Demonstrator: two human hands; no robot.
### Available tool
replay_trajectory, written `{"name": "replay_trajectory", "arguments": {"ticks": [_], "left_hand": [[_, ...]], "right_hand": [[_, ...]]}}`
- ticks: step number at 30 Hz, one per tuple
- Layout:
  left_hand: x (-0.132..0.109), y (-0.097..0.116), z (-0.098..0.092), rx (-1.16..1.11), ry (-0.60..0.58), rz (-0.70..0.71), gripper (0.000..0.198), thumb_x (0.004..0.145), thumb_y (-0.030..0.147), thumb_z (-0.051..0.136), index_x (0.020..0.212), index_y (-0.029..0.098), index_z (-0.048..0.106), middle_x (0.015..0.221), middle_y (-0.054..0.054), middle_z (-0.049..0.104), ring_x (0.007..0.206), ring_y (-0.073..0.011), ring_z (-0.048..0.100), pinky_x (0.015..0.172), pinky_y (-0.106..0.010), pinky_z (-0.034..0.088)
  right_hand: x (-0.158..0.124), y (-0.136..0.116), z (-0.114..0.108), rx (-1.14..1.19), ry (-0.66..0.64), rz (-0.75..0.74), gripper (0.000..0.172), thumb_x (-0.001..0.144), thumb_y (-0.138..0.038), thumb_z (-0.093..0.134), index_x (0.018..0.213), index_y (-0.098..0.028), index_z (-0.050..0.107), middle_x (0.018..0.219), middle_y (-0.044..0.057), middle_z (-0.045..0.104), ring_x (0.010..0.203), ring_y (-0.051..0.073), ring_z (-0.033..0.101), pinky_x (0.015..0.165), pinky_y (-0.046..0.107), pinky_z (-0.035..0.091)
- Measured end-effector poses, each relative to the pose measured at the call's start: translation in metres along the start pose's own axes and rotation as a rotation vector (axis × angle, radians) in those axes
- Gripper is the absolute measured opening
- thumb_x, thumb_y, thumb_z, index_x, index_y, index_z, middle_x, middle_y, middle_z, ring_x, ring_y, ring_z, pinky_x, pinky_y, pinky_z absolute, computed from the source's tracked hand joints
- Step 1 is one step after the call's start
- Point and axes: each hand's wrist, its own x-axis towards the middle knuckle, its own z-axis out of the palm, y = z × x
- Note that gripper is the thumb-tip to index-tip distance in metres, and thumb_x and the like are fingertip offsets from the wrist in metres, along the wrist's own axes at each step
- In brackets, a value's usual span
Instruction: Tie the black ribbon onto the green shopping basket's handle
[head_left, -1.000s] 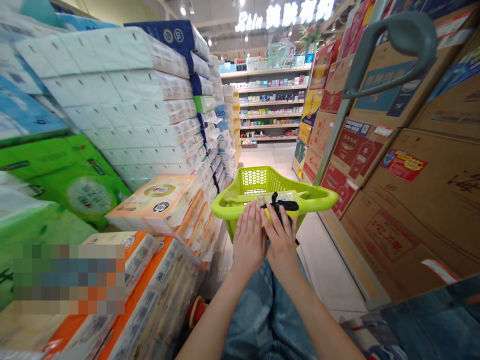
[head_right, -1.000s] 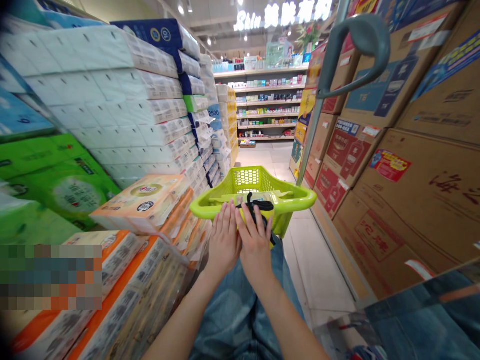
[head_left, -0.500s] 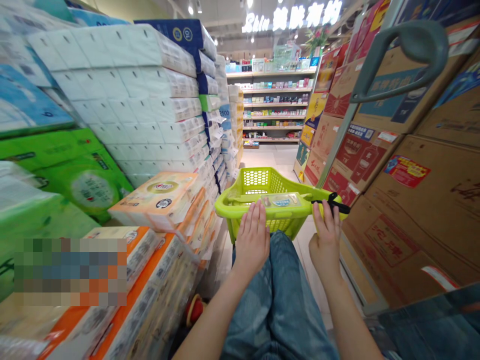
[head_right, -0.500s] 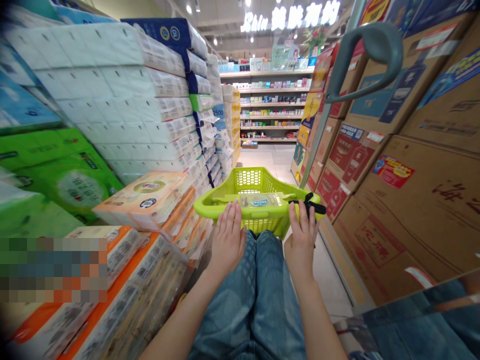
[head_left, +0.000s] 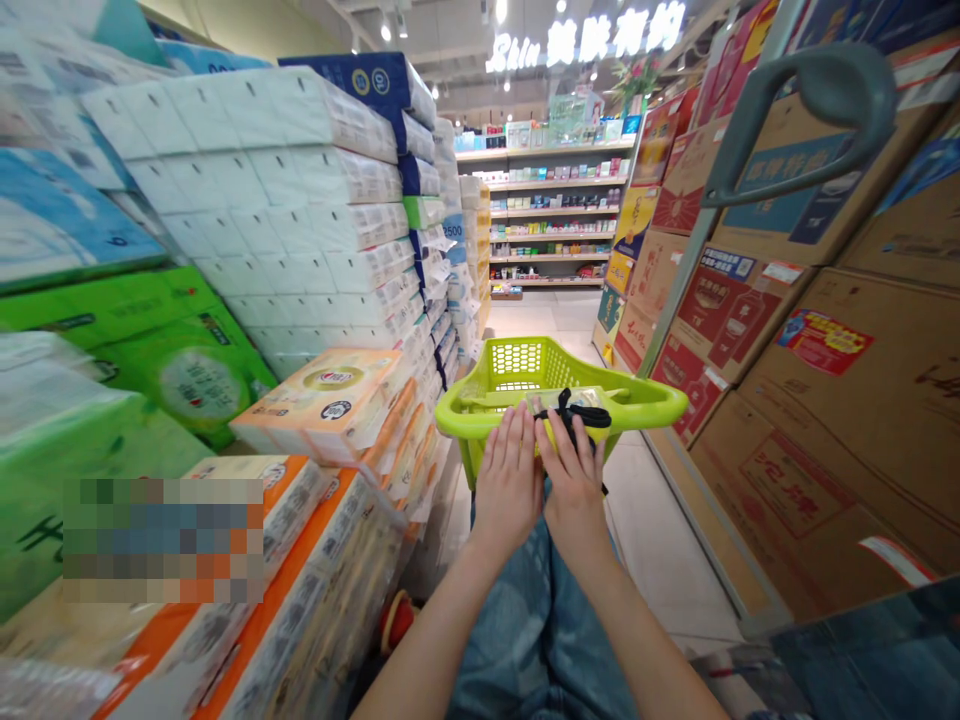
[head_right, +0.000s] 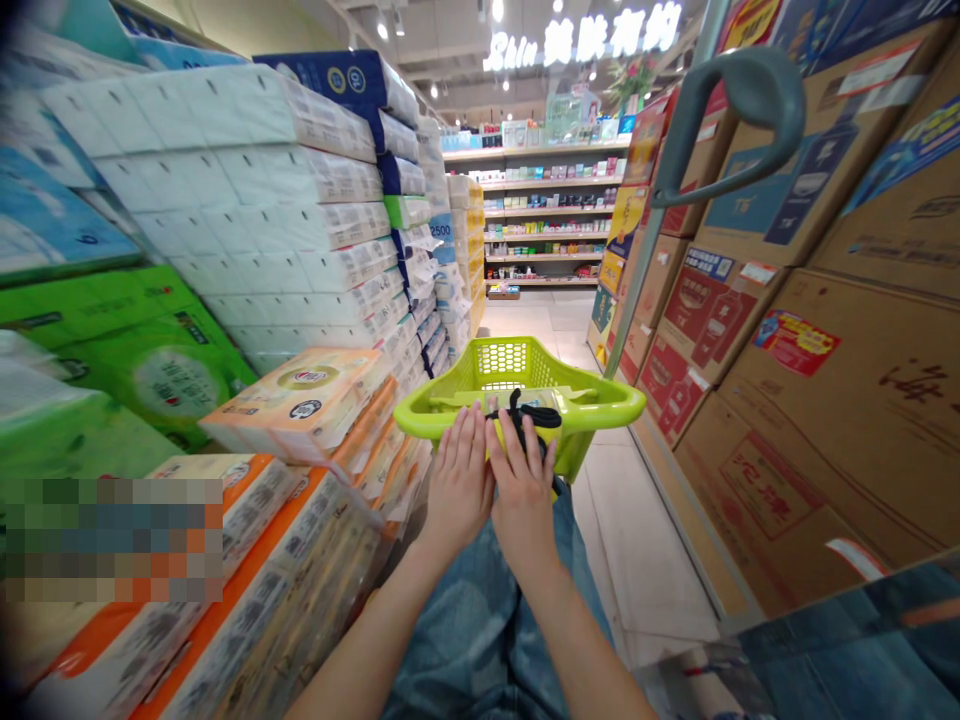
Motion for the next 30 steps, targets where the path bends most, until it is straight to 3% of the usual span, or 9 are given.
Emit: {"name": "replay_trajectory", "arguments": {"ticks": [3,11,13,16,22,25,30], "left_hand": [[0.001,0.002,-0.002,0.006,-0.004,-0.014,0.065,0.099,0.018,0.037,0.158,0.008,0.011,0.161,-0.016,0.034,0.153,-0.0244,0.021,0.12,-0.046,0.032],[0.001,0.002,0.001,0.017,0.001,-0.016,0.067,0.098,0.017,0.038,0.158,0.009,0.009,0.161,-0.015,0.032,0.153,-0.0241,0.02,0.121,-0.045,0.031],[0.001,0.002,0.001,0.015,0.007,-0.015,0.068,0.098,0.017,0.038,0.158,0.008,0.009,0.161,-0.015,0.032,0.153,-0.0243,0.02,0.121,-0.045,0.031],[0.002,0.002,0.001,0.018,0.014,-0.015,0.068,0.099,0.018,0.038,0.158,0.007,0.008,0.161,-0.016,0.031,0.153,-0.0244,0.02,0.121,-0.045,0.031],[0.001,-0.002,0.0,0.019,0.001,0.003,0.068,0.099,0.019,0.036,0.159,0.009,0.004,0.162,-0.017,0.028,0.153,-0.0258,0.019,0.119,-0.047,0.034],[0.001,-0.002,0.0,0.009,-0.004,0.009,0.068,0.099,0.019,0.035,0.159,0.01,0.004,0.162,-0.017,0.029,0.153,-0.0259,0.02,0.119,-0.047,0.034],[0.002,0.001,0.0,-0.005,0.01,-0.008,0.068,0.099,0.018,0.034,0.159,0.011,0.003,0.162,-0.016,0.028,0.153,-0.0255,0.02,0.119,-0.047,0.033]], "right_hand": [[-0.003,0.019,-0.008,0.001,0.004,0.005,0.078,0.085,0.0,0.035,0.157,-0.028,0.026,0.16,0.006,0.038,0.154,0.026,0.015,0.121,0.062,0.019],[-0.007,0.077,-0.021,0.003,0.159,0.155,0.086,0.08,0.001,0.033,0.159,-0.028,0.02,0.163,0.009,0.029,0.154,0.03,0.011,0.117,0.067,0.022],[-0.006,0.076,-0.02,0.021,0.185,0.197,0.086,0.079,0.001,0.033,0.159,-0.028,0.02,0.164,0.009,0.028,0.155,0.03,0.009,0.116,0.069,0.021],[-0.004,0.054,-0.014,0.075,0.168,0.217,0.086,0.08,0.0,0.032,0.16,-0.026,0.016,0.165,0.01,0.023,0.155,0.03,0.005,0.116,0.069,0.021],[-0.001,0.0,0.005,0.033,0.047,0.064,0.074,0.089,-0.006,0.035,0.159,-0.026,0.02,0.162,0.009,0.032,0.155,0.028,0.009,0.12,0.065,0.017],[-0.003,0.0,0.004,0.012,0.031,0.022,0.071,0.09,-0.005,0.036,0.157,-0.026,0.027,0.16,0.009,0.037,0.154,0.026,0.013,0.121,0.062,0.019],[-0.006,0.033,-0.01,-0.005,0.027,0.015,0.079,0.084,0.001,0.034,0.158,-0.028,0.025,0.16,0.008,0.037,0.154,0.026,0.014,0.12,0.062,0.02]]}}
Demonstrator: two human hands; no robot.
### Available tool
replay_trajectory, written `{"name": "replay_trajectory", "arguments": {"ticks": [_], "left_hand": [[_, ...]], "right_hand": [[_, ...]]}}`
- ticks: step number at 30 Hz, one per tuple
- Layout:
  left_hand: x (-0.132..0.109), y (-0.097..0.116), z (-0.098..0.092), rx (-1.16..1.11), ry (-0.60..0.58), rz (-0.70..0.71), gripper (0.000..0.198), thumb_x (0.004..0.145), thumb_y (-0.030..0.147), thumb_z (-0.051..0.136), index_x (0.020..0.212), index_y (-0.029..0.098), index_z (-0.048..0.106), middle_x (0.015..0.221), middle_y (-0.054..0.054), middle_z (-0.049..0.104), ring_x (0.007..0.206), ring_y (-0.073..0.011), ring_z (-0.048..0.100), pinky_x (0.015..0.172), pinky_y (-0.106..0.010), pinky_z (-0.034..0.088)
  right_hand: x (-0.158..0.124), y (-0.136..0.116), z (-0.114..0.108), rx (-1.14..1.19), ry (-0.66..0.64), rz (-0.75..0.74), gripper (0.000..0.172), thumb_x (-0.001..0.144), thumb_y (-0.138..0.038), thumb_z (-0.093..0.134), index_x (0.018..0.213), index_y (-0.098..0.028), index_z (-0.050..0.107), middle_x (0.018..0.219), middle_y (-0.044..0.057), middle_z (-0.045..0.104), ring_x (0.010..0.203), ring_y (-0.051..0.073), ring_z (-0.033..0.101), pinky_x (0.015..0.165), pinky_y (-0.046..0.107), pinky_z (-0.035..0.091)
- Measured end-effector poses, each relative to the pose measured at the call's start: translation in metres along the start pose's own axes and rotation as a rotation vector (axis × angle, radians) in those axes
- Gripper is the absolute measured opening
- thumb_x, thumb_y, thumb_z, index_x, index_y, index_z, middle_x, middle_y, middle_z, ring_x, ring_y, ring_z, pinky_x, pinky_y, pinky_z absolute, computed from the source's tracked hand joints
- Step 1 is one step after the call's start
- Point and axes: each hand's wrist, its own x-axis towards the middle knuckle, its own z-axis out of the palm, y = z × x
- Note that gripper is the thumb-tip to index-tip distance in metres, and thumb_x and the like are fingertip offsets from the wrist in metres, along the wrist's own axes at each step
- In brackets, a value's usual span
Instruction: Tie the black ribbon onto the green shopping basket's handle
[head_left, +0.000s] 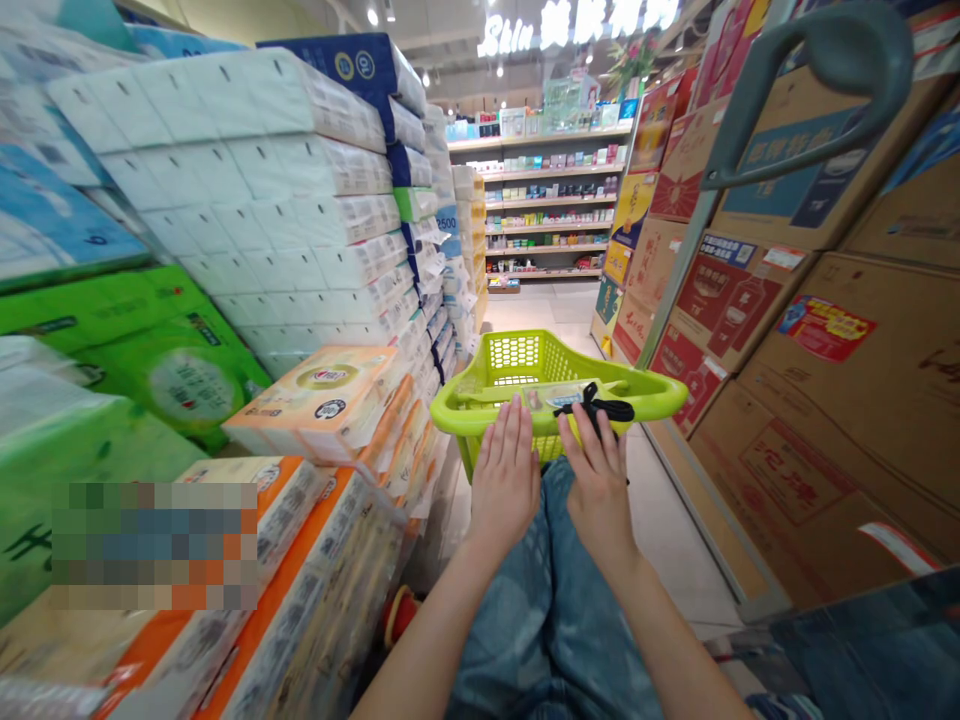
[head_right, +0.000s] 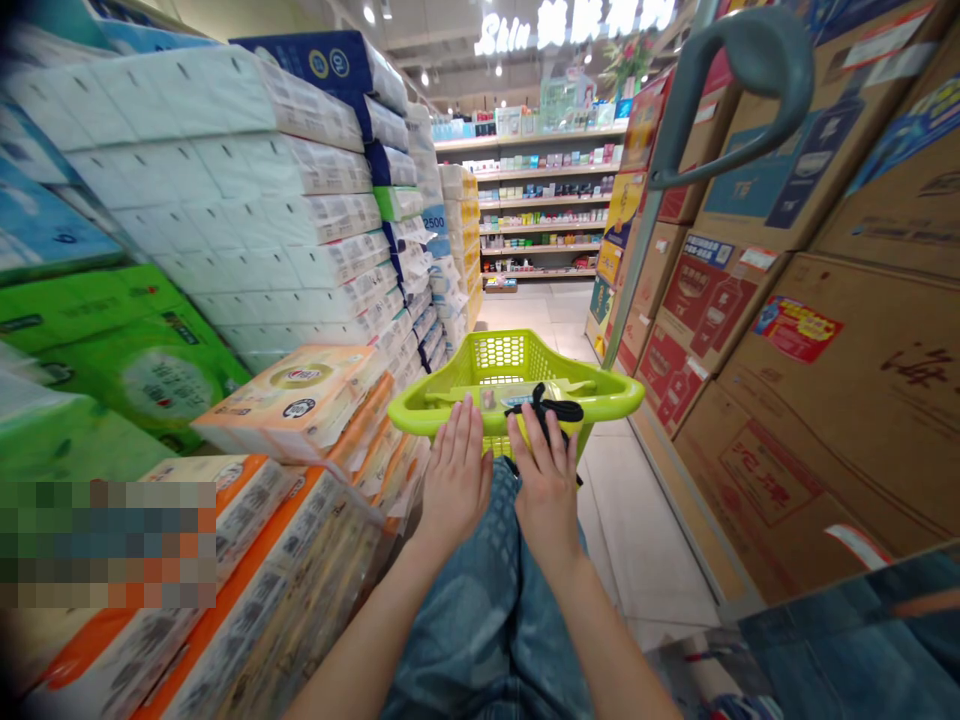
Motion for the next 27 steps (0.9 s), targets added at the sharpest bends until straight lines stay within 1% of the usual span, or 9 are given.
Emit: {"name": "replay_trajectory", "arguments": {"ticks": [4,7,10,14,17,19,22,24,27], "left_hand": [[0.0,0.002,0.0,0.028,-0.01,-0.004,0.068,0.1,0.019,0.036,0.159,0.009,0.003,0.162,-0.016,0.029,0.153,-0.0249,0.019,0.12,-0.046,0.033],[0.0,0.002,0.0,0.038,-0.011,-0.007,0.069,0.099,0.019,0.037,0.159,0.009,0.004,0.162,-0.016,0.029,0.153,-0.025,0.019,0.12,-0.046,0.033],[0.0,0.002,0.0,0.028,0.002,-0.011,0.069,0.099,0.019,0.036,0.159,0.01,0.004,0.162,-0.016,0.028,0.153,-0.0252,0.02,0.12,-0.046,0.033],[-0.001,0.0,0.002,0.027,0.003,0.0,0.069,0.099,0.018,0.035,0.159,0.011,0.002,0.162,-0.017,0.028,0.152,-0.026,0.021,0.119,-0.047,0.034],[-0.002,-0.002,0.002,0.034,-0.001,0.016,0.069,0.098,0.017,0.035,0.159,0.011,0.002,0.162,-0.017,0.028,0.152,-0.0265,0.02,0.119,-0.048,0.035],[-0.002,-0.001,0.002,0.036,-0.003,0.015,0.069,0.098,0.017,0.036,0.159,0.01,0.004,0.162,-0.018,0.028,0.153,-0.0267,0.019,0.119,-0.048,0.035],[-0.001,0.001,0.001,0.034,-0.006,0.002,0.068,0.098,0.017,0.038,0.158,0.008,0.007,0.162,-0.019,0.029,0.153,-0.0261,0.019,0.119,-0.048,0.034],[0.0,0.002,0.0,0.035,-0.001,-0.005,0.067,0.098,0.017,0.038,0.158,0.008,0.009,0.162,-0.018,0.03,0.153,-0.0253,0.02,0.12,-0.046,0.033],[0.0,0.003,0.0,0.04,0.002,-0.009,0.066,0.099,0.018,0.038,0.158,0.008,0.011,0.162,-0.017,0.03,0.153,-0.0248,0.02,0.12,-0.045,0.032]], "right_hand": [[0.001,0.028,-0.009,0.014,0.082,0.105,0.085,0.08,0.002,0.032,0.159,-0.029,0.02,0.163,0.007,0.029,0.154,0.028,0.011,0.119,0.064,0.022],[0.003,0.03,-0.01,0.057,0.127,0.187,0.088,0.077,0.001,0.033,0.159,-0.028,0.02,0.164,0.007,0.027,0.155,0.029,0.009,0.118,0.067,0.02],[0.006,0.009,-0.005,0.086,0.122,0.206,0.085,0.079,0.0,0.033,0.159,-0.026,0.018,0.165,0.008,0.025,0.155,0.029,0.007,0.118,0.068,0.02],[0.007,-0.029,0.007,0.053,0.009,0.062,0.076,0.086,-0.003,0.034,0.158,-0.026,0.024,0.162,0.007,0.033,0.155,0.027,0.009,0.121,0.064,0.016],[0.005,-0.04,0.015,0.021,0.006,0.027,0.069,0.09,-0.007,0.037,0.156,-0.025,0.029,0.159,0.007,0.038,0.154,0.026,0.012,0.122,0.062,0.013],[0.002,-0.035,0.016,0.003,0.001,0.0,0.068,0.091,-0.007,0.037,0.156,-0.026,0.031,0.159,0.007,0.039,0.154,0.025,0.013,0.122,0.061,0.013],[0.0,-0.017,0.01,-0.024,-0.024,-0.032,0.071,0.089,-0.003,0.036,0.156,-0.027,0.029,0.159,0.006,0.039,0.154,0.024,0.014,0.122,0.06,0.017],[-0.001,-0.001,0.003,-0.036,-0.01,-0.014,0.076,0.087,0.0,0.034,0.157,-0.027,0.026,0.16,0.007,0.037,0.154,0.025,0.013,0.121,0.061,0.019],[-0.001,0.025,-0.007,-0.039,0.051,0.057,0.083,0.082,0.001,0.034,0.159,-0.027,0.02,0.163,0.008,0.031,0.154,0.027,0.012,0.12,0.063,0.021]]}}
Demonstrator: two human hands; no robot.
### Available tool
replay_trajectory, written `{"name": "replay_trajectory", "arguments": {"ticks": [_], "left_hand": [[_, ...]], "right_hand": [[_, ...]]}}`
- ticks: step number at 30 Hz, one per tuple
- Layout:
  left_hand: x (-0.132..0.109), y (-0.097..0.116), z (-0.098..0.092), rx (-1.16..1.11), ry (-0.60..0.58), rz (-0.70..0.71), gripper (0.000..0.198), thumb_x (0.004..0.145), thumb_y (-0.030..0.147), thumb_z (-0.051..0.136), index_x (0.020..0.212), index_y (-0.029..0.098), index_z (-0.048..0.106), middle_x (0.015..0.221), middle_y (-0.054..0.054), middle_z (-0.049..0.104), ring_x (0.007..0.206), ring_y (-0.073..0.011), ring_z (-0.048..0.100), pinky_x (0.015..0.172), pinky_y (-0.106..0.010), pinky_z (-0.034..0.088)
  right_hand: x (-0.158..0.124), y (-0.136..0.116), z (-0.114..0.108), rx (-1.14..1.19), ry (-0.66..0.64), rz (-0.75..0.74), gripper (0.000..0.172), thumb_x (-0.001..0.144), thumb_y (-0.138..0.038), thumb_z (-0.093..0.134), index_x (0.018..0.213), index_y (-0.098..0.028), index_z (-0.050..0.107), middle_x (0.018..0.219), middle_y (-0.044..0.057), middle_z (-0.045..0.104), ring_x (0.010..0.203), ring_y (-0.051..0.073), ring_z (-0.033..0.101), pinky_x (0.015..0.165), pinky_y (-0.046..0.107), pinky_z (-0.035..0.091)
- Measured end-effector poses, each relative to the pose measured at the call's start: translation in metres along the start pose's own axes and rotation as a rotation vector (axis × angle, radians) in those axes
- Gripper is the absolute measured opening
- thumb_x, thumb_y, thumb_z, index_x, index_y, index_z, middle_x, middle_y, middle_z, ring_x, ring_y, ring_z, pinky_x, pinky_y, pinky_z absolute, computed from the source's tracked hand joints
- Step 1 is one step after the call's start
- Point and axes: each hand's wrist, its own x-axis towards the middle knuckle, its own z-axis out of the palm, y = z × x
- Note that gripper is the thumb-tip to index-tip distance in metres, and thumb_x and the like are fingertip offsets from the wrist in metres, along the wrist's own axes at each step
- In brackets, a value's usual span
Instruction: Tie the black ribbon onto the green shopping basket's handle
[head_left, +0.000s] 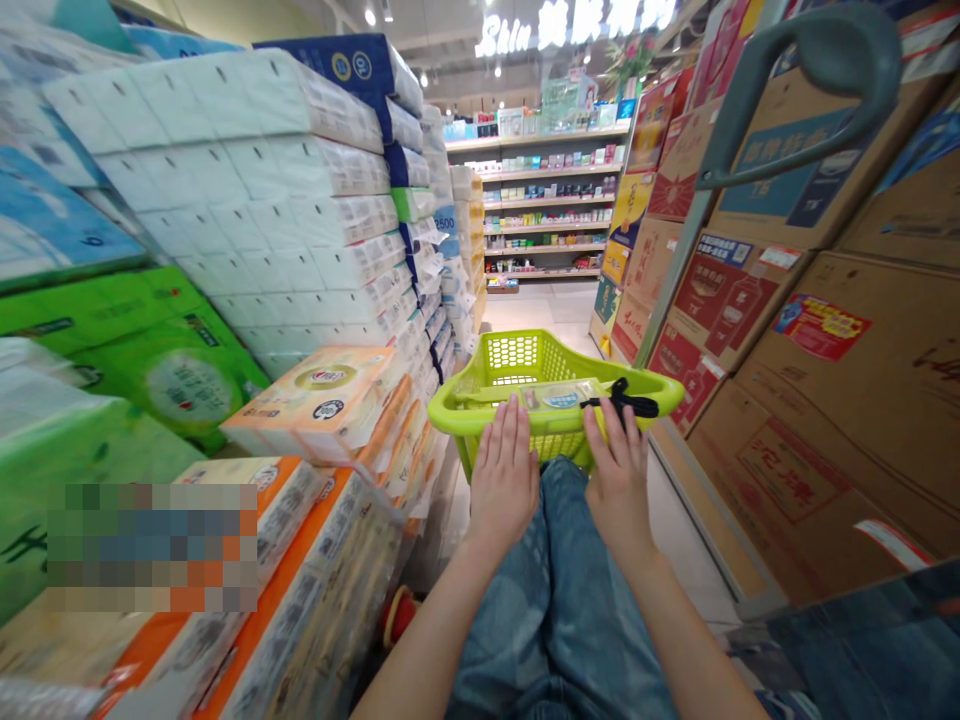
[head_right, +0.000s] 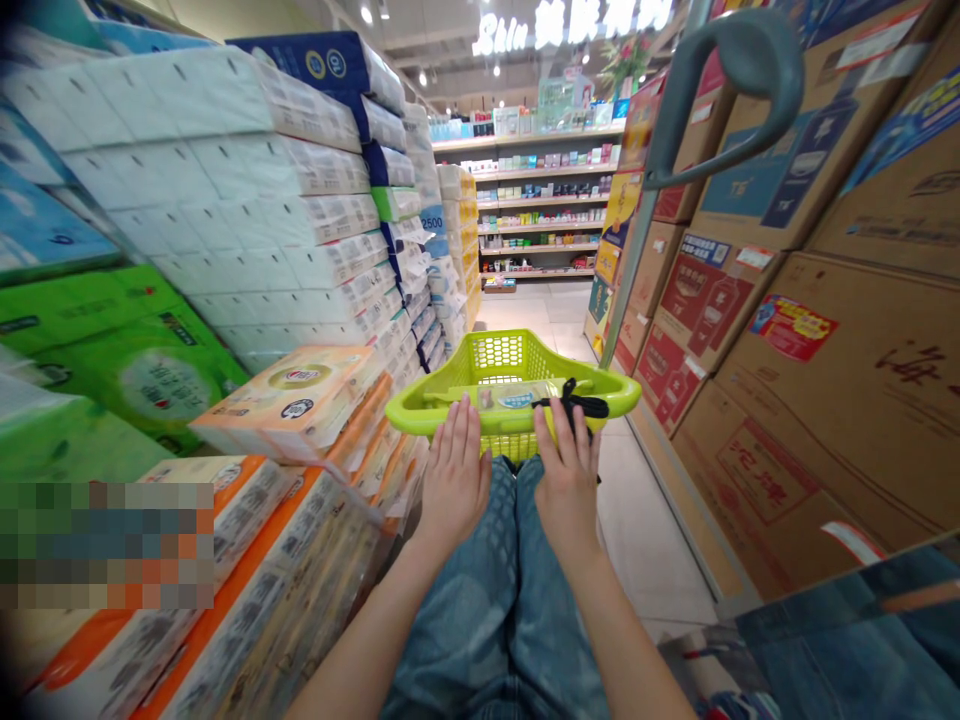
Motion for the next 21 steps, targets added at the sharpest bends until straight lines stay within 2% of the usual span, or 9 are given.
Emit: {"name": "replay_trajectory", "arguments": {"ticks": [3,5,8,12,15,18,21], "left_hand": [[0.0,0.001,0.0,0.005,-0.005,-0.003,0.066,0.099,0.018,0.038,0.158,0.007,0.011,0.162,-0.016,0.03,0.153,-0.0251,0.019,0.121,-0.045,0.031],[0.0,0.001,0.001,0.003,-0.001,-0.008,0.066,0.099,0.018,0.038,0.158,0.007,0.011,0.162,-0.017,0.03,0.153,-0.0253,0.019,0.121,-0.045,0.031],[0.0,0.001,0.003,-0.008,0.016,-0.013,0.066,0.099,0.018,0.037,0.158,0.008,0.009,0.162,-0.018,0.03,0.153,-0.0256,0.02,0.12,-0.046,0.032],[-0.001,-0.002,0.005,-0.006,0.028,-0.001,0.067,0.099,0.017,0.034,0.159,0.01,0.004,0.161,-0.018,0.031,0.152,-0.0262,0.021,0.119,-0.047,0.034],[-0.002,-0.005,0.005,0.008,0.024,0.021,0.067,0.099,0.016,0.031,0.159,0.01,0.002,0.161,-0.017,0.032,0.152,-0.026,0.02,0.119,-0.047,0.036],[-0.002,-0.004,0.004,0.003,0.015,0.023,0.068,0.098,0.017,0.035,0.159,0.009,0.005,0.161,-0.018,0.031,0.152,-0.0265,0.02,0.119,-0.047,0.035],[-0.001,-0.002,0.003,-0.002,0.007,0.008,0.069,0.097,0.016,0.038,0.158,0.008,0.007,0.161,-0.018,0.03,0.153,-0.0259,0.019,0.12,-0.046,0.032]], "right_hand": [[0.003,0.017,-0.006,0.008,0.052,0.081,0.086,0.079,0.001,0.035,0.159,-0.028,0.019,0.163,0.008,0.03,0.154,0.028,0.013,0.119,0.064,0.022],[0.004,0.015,-0.007,0.044,0.068,0.124,0.087,0.078,0.001,0.034,0.159,-0.027,0.02,0.164,0.008,0.029,0.154,0.029,0.011,0.118,0.066,0.021],[0.005,-0.008,-0.002,0.116,0.054,0.153,0.083,0.08,0.001,0.033,0.158,-0.024,0.022,0.165,0.009,0.025,0.155,0.029,0.007,0.118,0.066,0.021],[0.002,-0.054,0.012,0.109,-0.04,0.045,0.071,0.09,-0.004,0.033,0.157,-0.025,0.026,0.163,0.007,0.03,0.155,0.026,0.009,0.121,0.063,0.016],[-0.002,-0.069,0.02,0.072,-0.06,-0.011,0.066,0.094,-0.009,0.038,0.157,-0.025,0.028,0.161,0.007,0.035,0.155,0.025,0.011,0.122,0.06,0.013],[-0.004,-0.059,0.019,0.044,-0.072,-0.076,0.069,0.093,-0.006,0.039,0.157,-0.027,0.026,0.16,0.006,0.038,0.154,0.025,0.012,0.122,0.059,0.016],[-0.003,-0.034,0.011,0.028,-0.073,-0.075,0.077,0.089,-0.001,0.035,0.159,-0.03,0.021,0.16,0.007,0.037,0.154,0.025,0.012,0.121,0.061,0.019]]}}
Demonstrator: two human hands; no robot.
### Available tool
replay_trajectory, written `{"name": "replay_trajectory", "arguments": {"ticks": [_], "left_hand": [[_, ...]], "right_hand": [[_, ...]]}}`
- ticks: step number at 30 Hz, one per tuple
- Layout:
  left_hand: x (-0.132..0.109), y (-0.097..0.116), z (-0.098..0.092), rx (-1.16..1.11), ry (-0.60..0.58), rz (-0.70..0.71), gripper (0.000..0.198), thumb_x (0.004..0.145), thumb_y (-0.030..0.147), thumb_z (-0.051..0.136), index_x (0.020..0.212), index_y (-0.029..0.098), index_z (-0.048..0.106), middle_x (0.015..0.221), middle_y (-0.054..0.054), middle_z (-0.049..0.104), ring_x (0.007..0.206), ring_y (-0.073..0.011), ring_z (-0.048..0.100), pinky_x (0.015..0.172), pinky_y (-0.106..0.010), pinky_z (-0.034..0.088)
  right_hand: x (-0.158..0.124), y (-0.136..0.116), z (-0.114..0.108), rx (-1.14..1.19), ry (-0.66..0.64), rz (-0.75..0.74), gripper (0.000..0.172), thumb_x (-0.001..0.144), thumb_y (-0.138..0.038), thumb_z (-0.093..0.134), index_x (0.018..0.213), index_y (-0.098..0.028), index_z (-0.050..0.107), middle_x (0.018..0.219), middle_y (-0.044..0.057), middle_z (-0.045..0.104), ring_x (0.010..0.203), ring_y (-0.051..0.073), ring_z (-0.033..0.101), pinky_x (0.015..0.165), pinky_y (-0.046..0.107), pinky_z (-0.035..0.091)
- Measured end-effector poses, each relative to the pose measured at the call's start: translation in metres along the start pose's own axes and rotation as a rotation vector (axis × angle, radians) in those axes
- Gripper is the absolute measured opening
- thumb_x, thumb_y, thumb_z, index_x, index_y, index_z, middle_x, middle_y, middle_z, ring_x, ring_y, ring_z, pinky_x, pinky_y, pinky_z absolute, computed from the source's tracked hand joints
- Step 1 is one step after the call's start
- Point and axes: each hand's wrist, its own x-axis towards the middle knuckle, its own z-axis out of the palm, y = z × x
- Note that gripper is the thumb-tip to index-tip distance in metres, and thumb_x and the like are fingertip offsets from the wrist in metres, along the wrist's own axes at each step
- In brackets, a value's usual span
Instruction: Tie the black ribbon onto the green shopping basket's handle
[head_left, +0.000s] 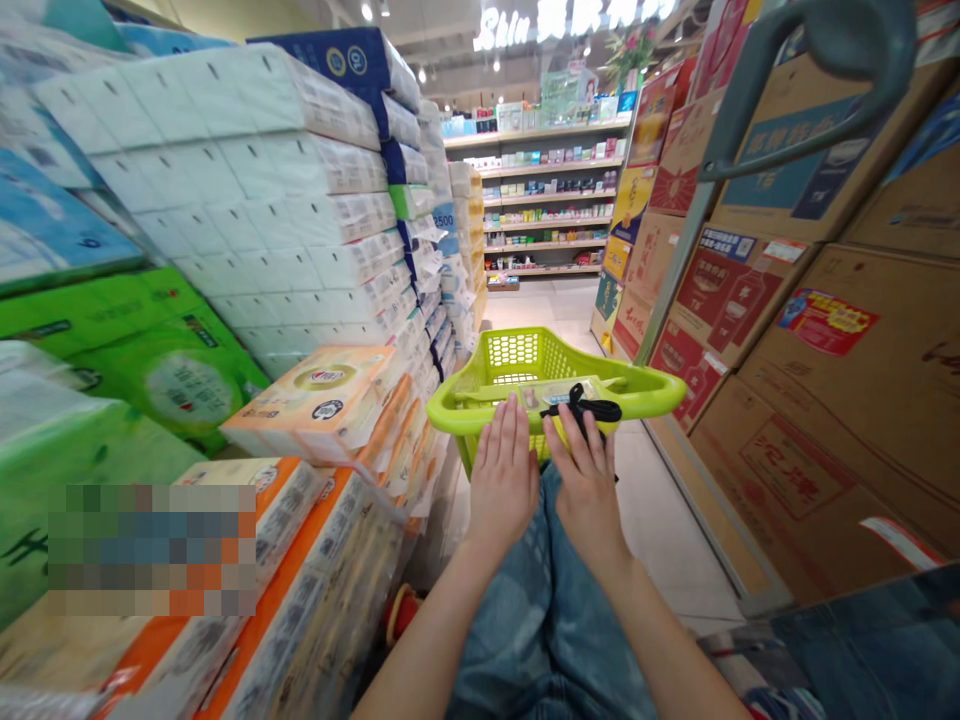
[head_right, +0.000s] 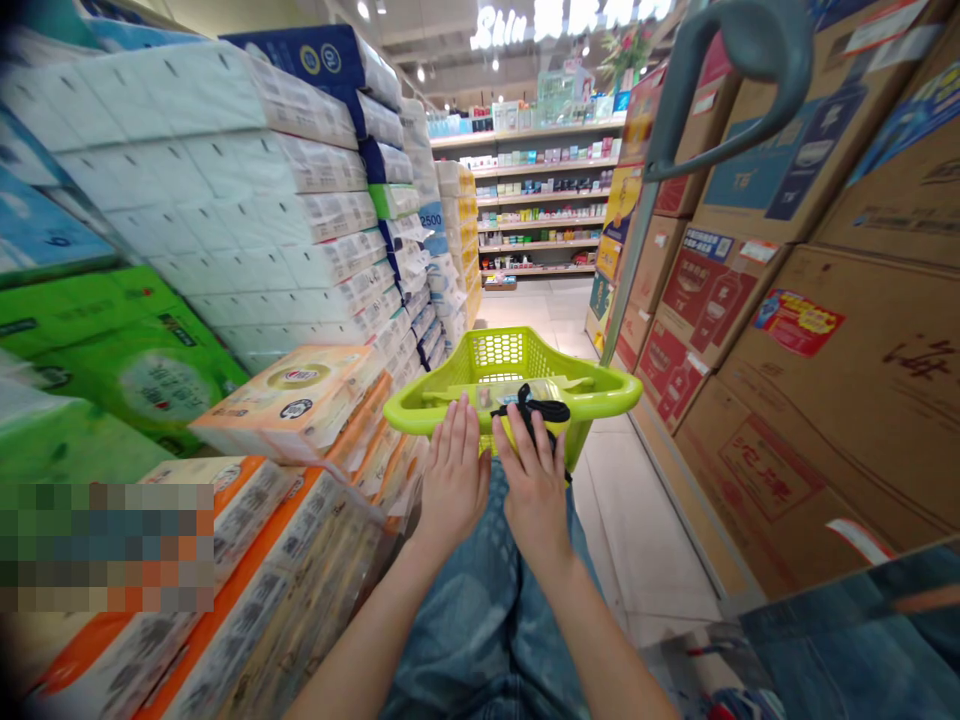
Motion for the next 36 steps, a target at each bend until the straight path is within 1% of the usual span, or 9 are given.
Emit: {"name": "replay_trajectory", "arguments": {"ticks": [4,7,12,16,19,24,27,32,36], "left_hand": [[0.0,0.002,0.0,-0.014,-0.009,-0.01,0.069,0.097,0.016,0.039,0.158,0.008,0.007,0.163,-0.017,0.028,0.153,-0.0251,0.017,0.121,-0.046,0.03],[-0.001,0.002,0.0,-0.019,-0.001,-0.013,0.07,0.098,0.016,0.039,0.159,0.009,0.006,0.163,-0.016,0.028,0.153,-0.0253,0.018,0.122,-0.046,0.029],[0.0,0.002,0.002,-0.02,0.02,-0.014,0.071,0.098,0.017,0.039,0.159,0.009,0.004,0.162,-0.017,0.028,0.153,-0.0261,0.018,0.121,-0.046,0.03],[-0.001,0.0,0.002,-0.014,0.012,-0.011,0.072,0.097,0.016,0.04,0.159,0.009,0.003,0.162,-0.018,0.028,0.153,-0.0262,0.019,0.12,-0.047,0.031],[0.0,0.0,0.002,-0.019,-0.002,-0.006,0.072,0.097,0.015,0.04,0.159,0.009,0.003,0.162,-0.018,0.029,0.153,-0.0264,0.019,0.12,-0.048,0.033],[0.0,0.001,0.0,-0.027,0.003,-0.011,0.072,0.096,0.015,0.039,0.159,0.01,0.004,0.162,-0.018,0.029,0.153,-0.0267,0.021,0.12,-0.049,0.033],[0.0,0.002,-0.001,-0.016,0.002,-0.006,0.072,0.096,0.015,0.039,0.159,0.009,0.004,0.162,-0.018,0.029,0.153,-0.0263,0.019,0.12,-0.048,0.032],[0.0,0.003,-0.002,-0.006,-0.004,-0.011,0.071,0.097,0.015,0.039,0.158,0.009,0.005,0.162,-0.017,0.029,0.153,-0.0258,0.019,0.121,-0.047,0.03],[0.0,0.004,-0.001,-0.003,-0.008,-0.025,0.071,0.097,0.016,0.04,0.158,0.008,0.004,0.162,-0.018,0.029,0.153,-0.0259,0.018,0.121,-0.047,0.031]], "right_hand": [[-0.001,0.037,-0.011,-0.009,0.079,0.097,0.084,0.084,0.002,0.032,0.16,-0.03,0.015,0.164,0.008,0.027,0.155,0.029,0.008,0.119,0.064,0.022],[-0.002,0.052,-0.013,-0.02,0.126,0.165,0.087,0.081,0.002,0.033,0.16,-0.03,0.014,0.165,0.008,0.023,0.155,0.029,0.007,0.118,0.066,0.021],[0.001,0.027,-0.005,0.073,0.165,0.247,0.087,0.08,0.0,0.032,0.16,-0.027,0.012,0.167,0.008,0.017,0.155,0.029,0.002,0.117,0.068,0.022],[0.005,-0.008,0.007,0.092,0.106,0.151,0.079,0.086,-0.002,0.031,0.16,-0.028,0.016,0.165,0.008,0.024,0.155,0.028,0.002,0.118,0.067,0.02],[0.004,-0.018,0.011,0.07,0.042,0.065,0.076,0.088,-0.004,0.034,0.159,-0.028,0.02,0.163,0.008,0.03,0.155,0.027,0.005,0.119,0.066,0.015],[-0.001,0.002,0.003,0.057,-0.004,-0.018,0.079,0.086,0.0,0.033,0.158,-0.03,0.022,0.162,0.006,0.033,0.155,0.025,0.008,0.121,0.062,0.017],[-0.004,0.024,-0.003,0.057,0.042,-0.01,0.082,0.085,0.002,0.032,0.159,-0.032,0.017,0.164,0.006,0.027,0.155,0.026,0.006,0.12,0.065,0.017],[-0.005,0.053,-0.008,0.096,0.152,0.158,0.088,0.08,0.001,0.033,0.159,-0.033,0.016,0.167,0.004,0.018,0.155,0.029,0.004,0.118,0.068,0.018],[0.0,0.044,-0.008,0.152,0.213,0.274,0.091,0.076,0.001,0.033,0.159,-0.031,0.015,0.168,0.005,0.015,0.155,0.03,0.001,0.117,0.071,0.018]]}}
